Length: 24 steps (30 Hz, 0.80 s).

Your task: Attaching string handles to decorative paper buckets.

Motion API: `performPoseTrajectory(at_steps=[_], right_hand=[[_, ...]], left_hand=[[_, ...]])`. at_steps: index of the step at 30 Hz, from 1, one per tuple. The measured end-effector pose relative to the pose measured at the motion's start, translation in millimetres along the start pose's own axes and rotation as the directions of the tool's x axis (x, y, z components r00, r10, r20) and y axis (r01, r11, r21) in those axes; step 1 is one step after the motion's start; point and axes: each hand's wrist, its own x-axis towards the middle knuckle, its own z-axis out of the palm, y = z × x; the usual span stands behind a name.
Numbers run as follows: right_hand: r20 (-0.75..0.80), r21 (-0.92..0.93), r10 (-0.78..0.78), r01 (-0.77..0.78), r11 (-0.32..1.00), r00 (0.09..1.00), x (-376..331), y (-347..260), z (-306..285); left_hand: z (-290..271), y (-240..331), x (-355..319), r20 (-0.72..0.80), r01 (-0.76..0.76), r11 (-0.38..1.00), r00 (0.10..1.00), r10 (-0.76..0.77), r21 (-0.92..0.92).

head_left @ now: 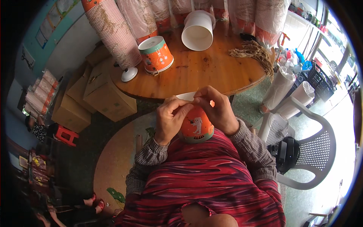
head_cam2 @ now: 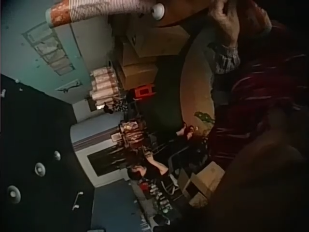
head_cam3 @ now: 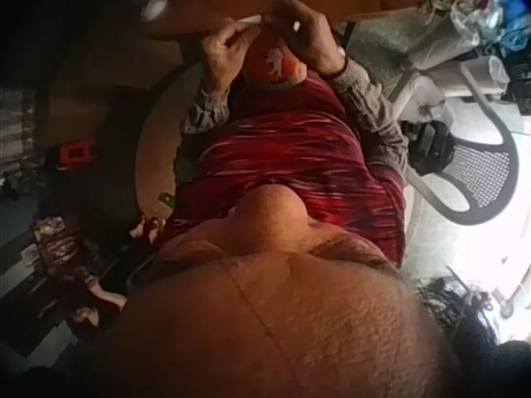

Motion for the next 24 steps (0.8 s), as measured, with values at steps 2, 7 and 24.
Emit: performPoseTrajectory(at_steps=[2, 7, 24], right_hand=[[0.086, 0.119, 0.032, -0.042, 0.992, 0.996, 3.8, -2.6, -3.9], [0.190, 0.021, 0.009, -0.014, 1.000, 0.982, 4.9, -0.2, -2.6], [-0.033, 0.026, -0.045, 0.046, 0.999, 0.998, -0.7, 16.9, 7.0]], left_hand=[[-2.5, -1.8, 1.7, -0.018, 0.027, 0.999, 0.999, -0.027, -0.029], [-0.2, -0.7, 0.7, -0.053, 0.024, 0.998, 0.998, -0.027, -0.065], [4.6, -7.2, -2.8, -0.014, 0.043, 0.994, 0.999, -0.044, -0.098]])
